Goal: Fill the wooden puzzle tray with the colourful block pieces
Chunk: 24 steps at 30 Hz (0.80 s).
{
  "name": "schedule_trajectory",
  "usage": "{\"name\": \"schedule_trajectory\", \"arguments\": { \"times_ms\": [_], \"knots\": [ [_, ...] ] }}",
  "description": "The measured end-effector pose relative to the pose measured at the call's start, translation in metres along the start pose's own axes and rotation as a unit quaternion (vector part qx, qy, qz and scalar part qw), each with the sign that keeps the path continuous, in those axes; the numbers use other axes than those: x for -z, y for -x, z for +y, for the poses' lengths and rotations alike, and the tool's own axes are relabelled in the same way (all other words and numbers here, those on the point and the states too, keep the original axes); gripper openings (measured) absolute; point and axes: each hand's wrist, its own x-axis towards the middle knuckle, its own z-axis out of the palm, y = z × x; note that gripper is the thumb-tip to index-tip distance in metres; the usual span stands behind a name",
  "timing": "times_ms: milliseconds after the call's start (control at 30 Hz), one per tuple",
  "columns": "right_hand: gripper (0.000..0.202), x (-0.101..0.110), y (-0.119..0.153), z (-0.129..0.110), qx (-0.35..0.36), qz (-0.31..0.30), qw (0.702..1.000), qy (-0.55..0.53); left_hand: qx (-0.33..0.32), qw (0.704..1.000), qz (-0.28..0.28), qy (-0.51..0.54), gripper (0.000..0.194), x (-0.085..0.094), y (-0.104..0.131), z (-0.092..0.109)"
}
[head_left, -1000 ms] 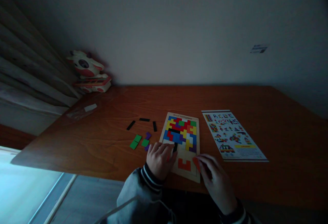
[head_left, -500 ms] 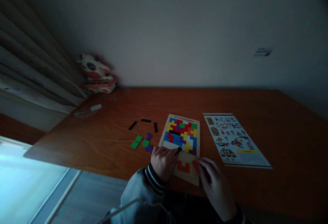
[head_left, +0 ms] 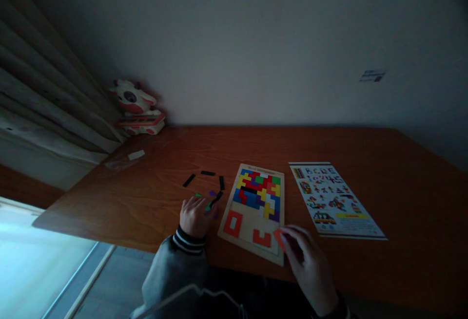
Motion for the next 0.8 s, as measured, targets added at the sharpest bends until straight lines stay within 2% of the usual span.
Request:
{"name": "schedule_trajectory", "arguments": {
  "times_ms": [67,133,200,333,400,467,600,800],
  "knots": [
    [0.021,0.0,0.0,0.0,-0.006,0.002,1.0,0.0,-0.001,1.0,-0.007,-0.019,0.018,-0.001,0.002,-0.009],
    [0.021,0.0,-0.001,0.0,-0.008,-0.004,1.0,0.002,-0.015,1.0,-0.005,-0.012,0.016,-0.001,0.002,-0.005],
    [0.022,-0.001,-0.001,0.0,-0.007,-0.01,1.0,0.007,-0.05,0.998,-0.011,0.026,0.017,0.0,0.002,0.012],
    [0.022,-0.003,0.0,0.002,0.001,-0.01,1.0,0.018,-0.165,0.973,-0.085,0.136,0.024,-0.006,0.003,0.062],
    [0.022,-0.003,0.001,0.003,0.008,-0.014,1.0,0.02,-0.21,0.958,-0.118,0.154,0.027,-0.012,0.005,0.082],
    [0.023,-0.003,0.002,0.004,0.011,-0.021,1.0,0.018,-0.225,0.951,-0.147,0.154,0.029,-0.019,0.007,0.094],
    [0.023,-0.002,0.003,0.004,-0.001,-0.024,1.0,0.015,-0.218,0.951,-0.153,0.159,0.031,-0.025,0.014,0.096],
    [0.023,-0.002,0.001,0.001,-0.002,-0.017,1.0,0.006,-0.208,0.954,-0.121,0.181,0.019,-0.019,0.017,0.089]
  ]
}}
